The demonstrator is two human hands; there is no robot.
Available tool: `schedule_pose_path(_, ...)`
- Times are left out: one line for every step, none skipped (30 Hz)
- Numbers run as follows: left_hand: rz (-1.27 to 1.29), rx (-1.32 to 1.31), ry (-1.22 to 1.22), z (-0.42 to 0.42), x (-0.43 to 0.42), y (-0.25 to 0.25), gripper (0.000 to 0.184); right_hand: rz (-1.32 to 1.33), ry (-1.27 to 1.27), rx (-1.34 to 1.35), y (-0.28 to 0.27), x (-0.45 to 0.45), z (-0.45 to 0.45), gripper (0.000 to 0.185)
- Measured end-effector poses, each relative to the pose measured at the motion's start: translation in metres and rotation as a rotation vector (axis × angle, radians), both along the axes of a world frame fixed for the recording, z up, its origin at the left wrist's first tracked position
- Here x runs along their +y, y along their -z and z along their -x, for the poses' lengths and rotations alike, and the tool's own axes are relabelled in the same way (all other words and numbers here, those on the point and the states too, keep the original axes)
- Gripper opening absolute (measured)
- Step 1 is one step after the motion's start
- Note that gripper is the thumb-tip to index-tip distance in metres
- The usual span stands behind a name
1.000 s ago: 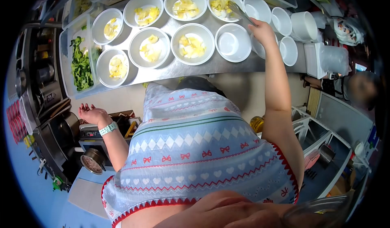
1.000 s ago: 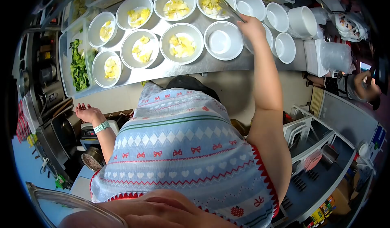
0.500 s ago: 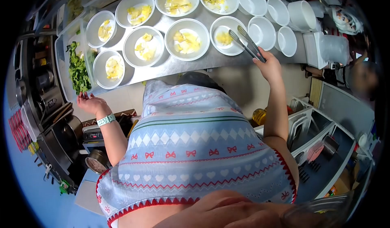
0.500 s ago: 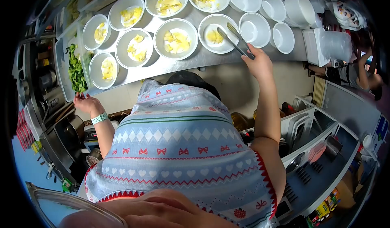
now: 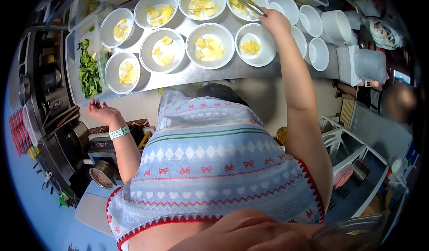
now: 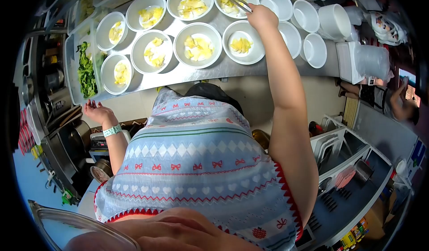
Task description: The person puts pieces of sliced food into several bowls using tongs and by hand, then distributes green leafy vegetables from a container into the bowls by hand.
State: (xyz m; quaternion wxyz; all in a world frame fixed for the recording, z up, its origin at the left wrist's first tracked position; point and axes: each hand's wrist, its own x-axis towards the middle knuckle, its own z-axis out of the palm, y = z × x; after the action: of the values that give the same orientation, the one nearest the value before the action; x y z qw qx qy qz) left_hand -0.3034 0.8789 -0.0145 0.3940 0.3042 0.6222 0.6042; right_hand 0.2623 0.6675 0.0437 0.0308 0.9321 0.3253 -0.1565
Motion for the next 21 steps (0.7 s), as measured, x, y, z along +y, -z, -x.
schedule_pose_path(0.0,-0.004,-0.001,0.0,-0.003,0.003,0.018,0.0,-0.001,-0.004,0.0,0.002,-0.007,0.046)
schedule_pose_path(0.004,-0.007,-0.005,0.001,-0.005,0.006,0.018,0.168,-0.003,-0.025,-0.001,0.002,-0.014,0.044)
schedule_pose_path(0.008,-0.01,-0.008,0.002,-0.007,0.008,0.018,0.335,-0.004,-0.047,-0.004,0.001,-0.02,0.042)
schedule_pose_path(0.009,-0.014,-0.01,0.002,-0.008,0.009,0.018,0.336,-0.005,-0.051,-0.014,-0.003,-0.021,0.042)
schedule_pose_path(0.023,-0.007,-0.012,0.003,-0.007,0.009,0.018,0.263,0.013,-0.048,-0.026,-0.009,-0.02,0.041)
schedule_pose_path(0.036,0.002,-0.017,0.004,-0.007,0.008,0.017,0.188,0.027,-0.043,-0.033,-0.011,-0.018,0.041)
schedule_pose_path(0.036,0.001,-0.021,0.005,-0.007,0.009,0.017,0.188,0.023,-0.044,-0.028,-0.007,-0.018,0.041)
schedule_pose_path(0.045,-0.017,-0.025,0.006,-0.008,0.01,0.018,0.171,0.024,-0.079,-0.02,-0.001,-0.018,0.042)
schedule_pose_path(0.054,-0.035,-0.029,0.006,-0.009,0.01,0.019,0.154,0.025,-0.113,-0.018,0.003,-0.016,0.043)
schedule_pose_path(0.053,-0.036,-0.033,0.006,-0.011,0.01,0.019,0.153,0.021,-0.114,-0.02,0.002,-0.017,0.043)
schedule_pose_path(0.062,-0.057,-0.032,0.007,-0.013,0.01,0.021,0.215,-0.016,-0.094,-0.025,-0.003,-0.017,0.042)
schedule_pose_path(0.069,-0.079,-0.029,0.006,-0.014,0.009,0.024,0.277,-0.05,-0.075,-0.03,-0.008,-0.017,0.042)
schedule_pose_path(0.067,-0.081,-0.031,0.005,-0.013,0.007,0.024,0.274,-0.052,-0.077,-0.036,-0.011,-0.018,0.042)
schedule_pose_path(0.059,-0.05,-0.017,0.003,-0.01,0.005,0.025,0.235,-0.053,-0.076,-0.042,-0.013,-0.02,0.041)
schedule_pose_path(0.051,-0.02,-0.002,0.002,-0.008,0.004,0.027,0.196,-0.054,-0.074,-0.046,-0.014,-0.021,0.04)
schedule_pose_path(0.048,-0.021,-0.004,0.001,-0.007,0.003,0.027,0.19,-0.075,-0.098,-0.041,-0.012,-0.025,0.039)
schedule_pose_path(0.049,-0.019,-0.001,-0.001,-0.007,0.003,0.027,0.188,-0.077,-0.1,-0.036,-0.008,-0.024,0.039)
schedule_pose_path(0.049,-0.016,0.002,-0.001,-0.007,0.003,0.028,0.247,-0.108,-0.098,-0.032,-0.003,-0.019,0.039)
schedule_pose_path(0.047,-0.018,0.0,-0.001,-0.008,0.004,0.028,0.305,-0.139,-0.096,-0.031,0.001,-0.017,0.039)
schedule_pose_path(0.052,-0.041,0.002,-0.001,-0.009,0.005,0.027,0.303,-0.14,-0.098,-0.033,-0.003,-0.016,0.039)
schedule_pose_path(0.057,-0.064,0.005,-0.001,-0.009,0.006,0.027,0.301,-0.138,-0.128,-0.039,-0.01,-0.013,0.039)
